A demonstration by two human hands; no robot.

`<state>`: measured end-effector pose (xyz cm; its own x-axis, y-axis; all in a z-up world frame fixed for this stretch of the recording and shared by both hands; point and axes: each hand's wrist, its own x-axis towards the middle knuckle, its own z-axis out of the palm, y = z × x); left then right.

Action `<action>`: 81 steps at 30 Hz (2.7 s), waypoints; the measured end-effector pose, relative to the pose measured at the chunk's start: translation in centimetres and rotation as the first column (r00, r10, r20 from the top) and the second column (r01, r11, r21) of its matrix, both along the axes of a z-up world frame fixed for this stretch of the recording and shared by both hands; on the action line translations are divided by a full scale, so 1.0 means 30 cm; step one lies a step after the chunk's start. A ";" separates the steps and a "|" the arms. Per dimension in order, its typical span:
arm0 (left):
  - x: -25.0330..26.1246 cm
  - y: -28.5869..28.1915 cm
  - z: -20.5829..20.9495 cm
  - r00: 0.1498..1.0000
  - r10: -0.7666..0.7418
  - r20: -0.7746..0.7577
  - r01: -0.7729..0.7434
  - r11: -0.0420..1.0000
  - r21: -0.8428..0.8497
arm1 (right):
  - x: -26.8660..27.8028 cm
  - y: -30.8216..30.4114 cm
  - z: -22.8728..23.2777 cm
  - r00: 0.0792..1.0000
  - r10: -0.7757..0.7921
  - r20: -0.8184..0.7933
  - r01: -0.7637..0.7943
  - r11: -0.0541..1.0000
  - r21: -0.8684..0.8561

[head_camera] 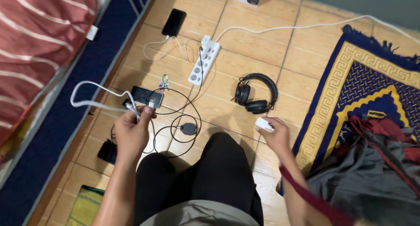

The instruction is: The person picks up a small white lamp, plugs it into a wall socket, and places it on a desk. Then they sit on the floor and connect multiple charging cables to a power strip, attaching them to several phones and a pair of headphones.

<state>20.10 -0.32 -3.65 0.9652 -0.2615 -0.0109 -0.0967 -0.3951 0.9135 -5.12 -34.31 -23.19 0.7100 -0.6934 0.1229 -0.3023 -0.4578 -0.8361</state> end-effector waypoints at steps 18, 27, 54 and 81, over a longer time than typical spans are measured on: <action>-0.102 -0.157 -0.121 0.834 -0.248 -0.492 0.081 0.938 -0.337 | 0.129 0.038 -0.263 0.986 -0.150 -0.070 0.112 0.916 -0.385; -0.248 -0.335 -0.050 0.775 -0.455 -0.439 0.177 0.823 -0.540 | 0.141 0.378 0.471 0.945 0.268 0.188 -0.327 0.772 0.544; -0.215 0.131 0.061 0.964 0.002 -0.265 0.178 0.737 0.653 | -0.137 0.176 0.793 0.754 -0.086 0.651 -0.395 0.733 0.554; -0.361 -0.212 -0.030 0.693 -0.697 -0.182 0.095 0.339 -0.936 | -0.069 0.172 1.048 0.970 0.054 0.235 0.126 0.718 -0.684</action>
<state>9.26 -6.69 -4.54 0.6364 -0.7685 0.0657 0.5483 0.5107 0.6622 -7.20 -29.14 8.26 0.5764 -0.3741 0.7265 -0.1783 -0.9252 -0.3350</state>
